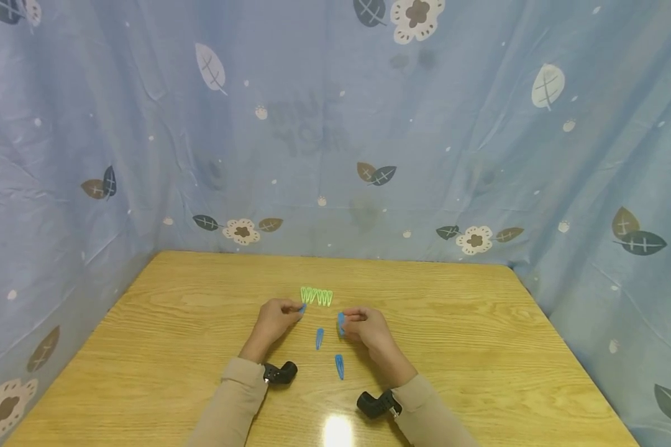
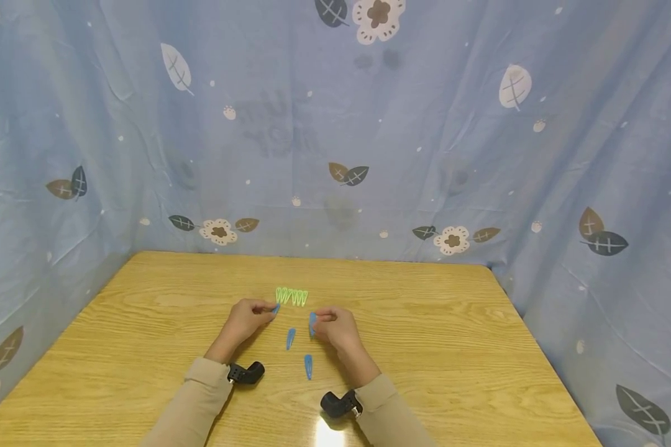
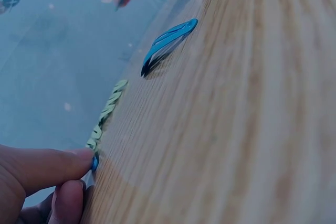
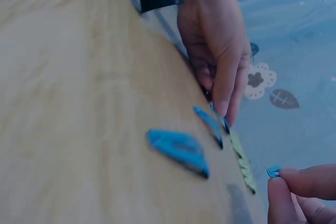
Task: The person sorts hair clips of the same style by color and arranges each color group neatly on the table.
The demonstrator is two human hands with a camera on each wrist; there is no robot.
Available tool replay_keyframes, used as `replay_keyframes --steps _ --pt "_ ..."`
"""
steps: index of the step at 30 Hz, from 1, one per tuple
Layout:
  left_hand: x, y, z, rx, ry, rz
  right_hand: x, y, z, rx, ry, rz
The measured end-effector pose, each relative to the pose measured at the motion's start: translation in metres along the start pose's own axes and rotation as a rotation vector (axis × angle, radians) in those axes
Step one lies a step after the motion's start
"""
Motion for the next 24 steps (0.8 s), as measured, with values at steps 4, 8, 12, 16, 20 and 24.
replay_keyframes --steps 4,8,12,16,20,24 --pt "-0.001 0.0 0.001 -0.005 -0.005 0.004 0.004 -0.009 0.007 -0.023 -0.017 0.001" --pt "0.0 -0.001 0.0 -0.003 -0.001 0.008 0.011 -0.017 0.017 -0.023 -0.04 0.011" --pt "0.002 -0.003 -0.001 0.001 0.009 0.008 0.019 -0.022 0.029 -0.045 -0.049 0.033" --pt "0.003 -0.003 -0.001 -0.001 0.013 0.023 0.028 -0.022 0.039 -0.078 -0.034 0.068" --pt "0.003 -0.001 -0.002 0.0 0.021 0.053 0.036 -0.02 0.05 -0.087 -0.025 0.093" --pt "0.003 0.0 -0.002 -0.001 0.027 0.06 0.04 -0.018 0.058 -0.1 -0.014 0.102"
Point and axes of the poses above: each hand's wrist, its own x-axis towards the middle knuckle, its own z-axis out of the palm, y = z × x, the point moved 6 cm from there along x, towards the middle knuckle, and after that the axes turned 6 degrees about -z, right-handed, at the moved point
